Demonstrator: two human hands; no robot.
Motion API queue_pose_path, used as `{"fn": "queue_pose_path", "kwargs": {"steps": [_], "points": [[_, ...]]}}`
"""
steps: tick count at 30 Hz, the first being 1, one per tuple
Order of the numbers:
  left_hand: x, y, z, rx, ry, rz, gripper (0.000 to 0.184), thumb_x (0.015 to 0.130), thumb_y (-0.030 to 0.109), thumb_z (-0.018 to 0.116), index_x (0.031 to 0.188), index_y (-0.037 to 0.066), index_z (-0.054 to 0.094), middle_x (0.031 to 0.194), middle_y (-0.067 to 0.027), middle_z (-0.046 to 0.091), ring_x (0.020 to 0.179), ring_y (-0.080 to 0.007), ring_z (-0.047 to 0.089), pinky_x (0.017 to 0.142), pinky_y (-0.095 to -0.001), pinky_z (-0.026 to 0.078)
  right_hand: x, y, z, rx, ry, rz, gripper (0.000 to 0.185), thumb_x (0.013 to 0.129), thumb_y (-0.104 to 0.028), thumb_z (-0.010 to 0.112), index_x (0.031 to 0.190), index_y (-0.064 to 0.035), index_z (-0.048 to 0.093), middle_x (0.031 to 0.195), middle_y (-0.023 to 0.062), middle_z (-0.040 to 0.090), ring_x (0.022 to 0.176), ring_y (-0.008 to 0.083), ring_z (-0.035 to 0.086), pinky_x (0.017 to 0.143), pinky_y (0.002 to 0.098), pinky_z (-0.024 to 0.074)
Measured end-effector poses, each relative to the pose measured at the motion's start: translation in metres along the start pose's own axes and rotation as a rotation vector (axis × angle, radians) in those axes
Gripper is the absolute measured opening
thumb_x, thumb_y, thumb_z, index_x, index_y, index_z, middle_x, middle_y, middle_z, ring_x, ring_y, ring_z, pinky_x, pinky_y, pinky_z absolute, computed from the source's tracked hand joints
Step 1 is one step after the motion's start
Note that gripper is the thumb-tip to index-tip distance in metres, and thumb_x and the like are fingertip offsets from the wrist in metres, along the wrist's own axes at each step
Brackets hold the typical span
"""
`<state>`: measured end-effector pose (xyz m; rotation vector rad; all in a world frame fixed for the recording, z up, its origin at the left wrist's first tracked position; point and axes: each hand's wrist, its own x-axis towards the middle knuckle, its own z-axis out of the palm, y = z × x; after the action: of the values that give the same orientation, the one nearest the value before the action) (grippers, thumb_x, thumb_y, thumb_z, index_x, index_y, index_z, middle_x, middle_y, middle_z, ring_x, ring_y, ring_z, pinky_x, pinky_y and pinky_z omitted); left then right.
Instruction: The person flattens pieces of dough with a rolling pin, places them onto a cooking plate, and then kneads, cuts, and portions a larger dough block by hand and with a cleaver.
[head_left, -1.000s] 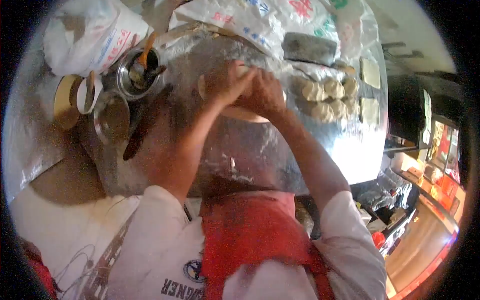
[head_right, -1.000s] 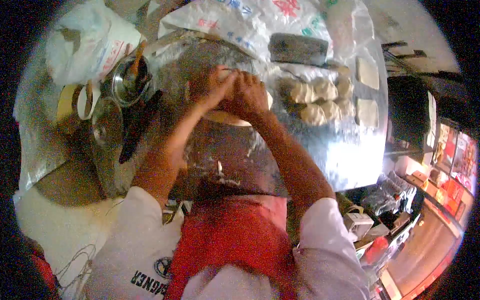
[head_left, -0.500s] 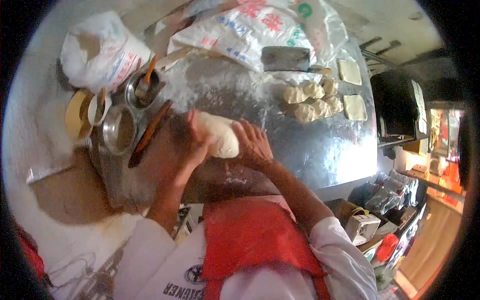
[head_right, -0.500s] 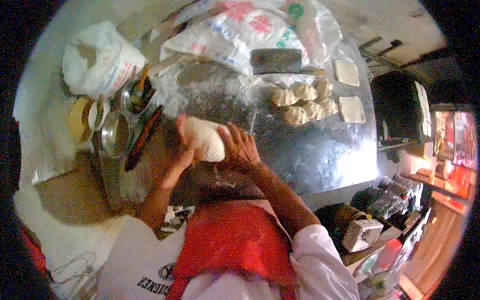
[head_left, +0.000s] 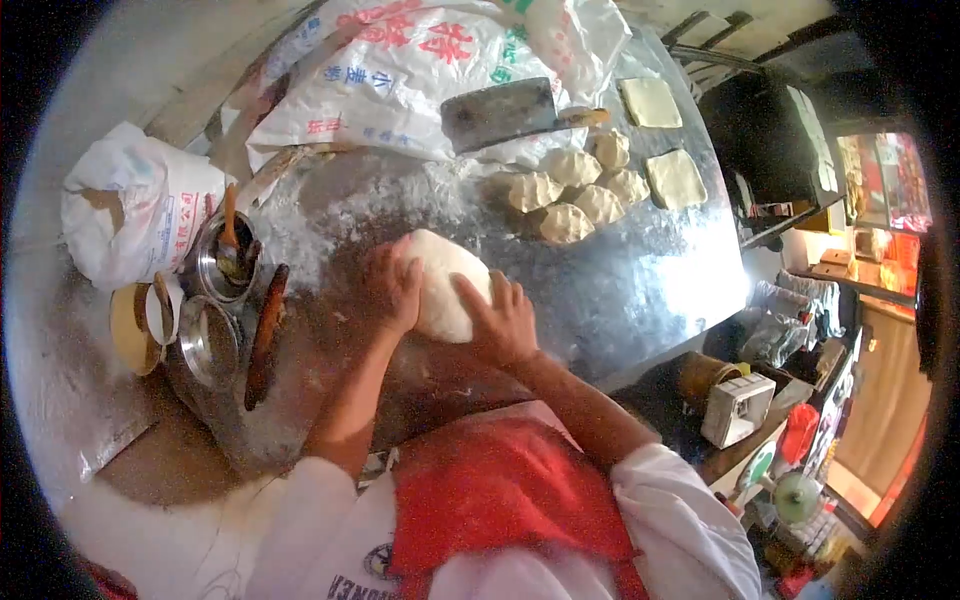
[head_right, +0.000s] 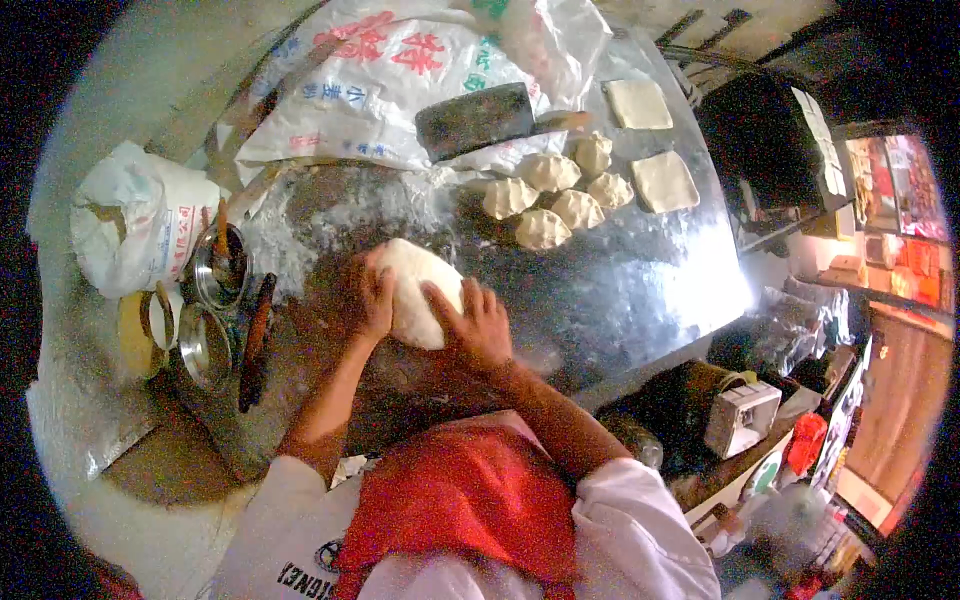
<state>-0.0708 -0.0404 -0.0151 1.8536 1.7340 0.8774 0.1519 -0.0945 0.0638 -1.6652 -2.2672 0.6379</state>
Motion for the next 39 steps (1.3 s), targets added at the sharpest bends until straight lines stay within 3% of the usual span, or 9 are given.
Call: {"fn": "queue_pose_path", "kwargs": {"steps": [6,8,12,19,24,26,29,30,39], "points": [[0.039,-0.011,-0.006,-0.156,0.007,0.008,0.044,0.098,0.041,0.06,0.131,0.012,0.06,0.111,-0.0153,0.063,0.107,-0.0343,0.058,0.095,-0.0462,0.045,0.003,0.01,0.008,0.002,-0.094,0.048,0.074,0.09,-0.031,0.07,0.157,-0.0283,0.039,0.152,0.0258,0.038,0.126,0.0459,0.05,0.104,0.0587,0.0407],[0.076,-0.002,-0.041,-0.718,0.068,-0.729,0.057,0.099,0.047,0.06,0.141,0.01,0.051,0.123,-0.0119,0.062,0.115,-0.0289,0.057,0.096,-0.0442,0.044,-0.001,0.006,0.0,0.029,0.047,-0.042,0.076,0.09,-0.035,0.07,0.158,-0.0257,0.038,0.157,0.0258,0.034,0.125,0.0458,0.051,0.103,0.0577,0.0416],[0.172,-0.074,-0.083,-1.152,0.424,-0.847,0.076,0.095,0.054,0.065,0.152,0.012,0.037,0.15,-0.0119,0.043,0.138,-0.0284,0.045,0.107,-0.0521,0.039,0.004,0.017,0.018,-0.151,-0.053,-0.085,0.08,0.088,-0.04,0.071,0.158,-0.0226,0.038,0.16,0.0239,0.031,0.126,0.0458,0.05,0.104,0.0577,0.0423],[0.218,-0.053,-0.089,-1.15,0.043,-1.05,0.083,0.083,0.05,0.081,0.142,0.006,0.043,0.14,-0.0126,0.047,0.132,-0.0322,0.05,0.11,-0.0567,0.039,0.039,0.003,-0.023,0.385,-0.188,0.068,0.096,0.068,-0.038,0.091,0.149,-0.0134,0.045,0.143,0.0222,0.049,0.127,0.0418,0.053,0.106,0.0502,0.0466],[0.239,-0.037,-0.077,-1.153,-0.226,-0.415,0.054,0.096,0.03,0.068,0.142,0.009,0.048,0.137,-0.0182,0.056,0.127,-0.0345,0.055,0.109,-0.052,0.045,0.034,-0.01,-0.022,1.14,-0.269,0.336,0.091,0.074,-0.034,0.088,0.147,-0.004,0.044,0.138,0.0173,0.057,0.125,0.0294,0.058,0.107,0.0438,0.0456],[0.277,-0.011,-0.101,-1.779,-0.328,-0.375,0.047,0.1,0.024,0.062,0.143,0.01,0.048,0.138,-0.0202,0.055,0.129,-0.0357,0.054,0.111,-0.0488,0.046,0.032,-0.015,-0.025,1.19,-0.301,0.357,0.087,0.075,-0.031,0.084,0.147,-0.0031,0.044,0.137,0.0163,0.058,0.124,0.0274,0.058,0.107,0.0423,0.0452],[0.308,-0.003,-0.126,-1.752,-0.298,-0.318,0.062,0.097,0.036,0.063,0.143,-0.001,0.047,0.145,-0.0189,0.054,0.134,-0.0352,0.051,0.115,-0.0576,0.04,0.034,-0.026,-0.027,1.383,-0.333,0.486,0.083,0.076,-0.025,0.076,0.148,-0.0021,0.043,0.136,0.0152,0.058,0.123,0.0258,0.058,0.106,0.0404,0.0446],[0.299,0.034,-0.135,-1.756,-0.31,-0.28,0.064,0.099,0.045,0.061,0.141,-0.001,0.043,0.14,-0.0202,0.053,0.123,-0.0378,0.057,0.101,-0.0518,0.055,0.036,-0.029,-0.028,1.522,-0.328,0.596,0.083,0.075,-0.024,0.073,0.149,-0.002,0.042,0.135,0.015,0.059,0.122,0.0262,0.058,0.107,0.0401,0.0443],[0.288,0.047,-0.154,-1.3,-0.152,-0.56,0.038,0.101,0.021,0.059,0.131,-0.001,0.052,0.125,-0.0177,0.059,0.117,-0.0315,0.059,0.099,-0.0486,0.056,0.122,-0.078,-0.022,1.492,-0.107,0.223,0.11,0.085,-0.036,0.08,0.164,-0.0095,0.008,0.163,0.019,0.025,0.146,0.0335,0.036,0.118,0.0496,0.035]]}}
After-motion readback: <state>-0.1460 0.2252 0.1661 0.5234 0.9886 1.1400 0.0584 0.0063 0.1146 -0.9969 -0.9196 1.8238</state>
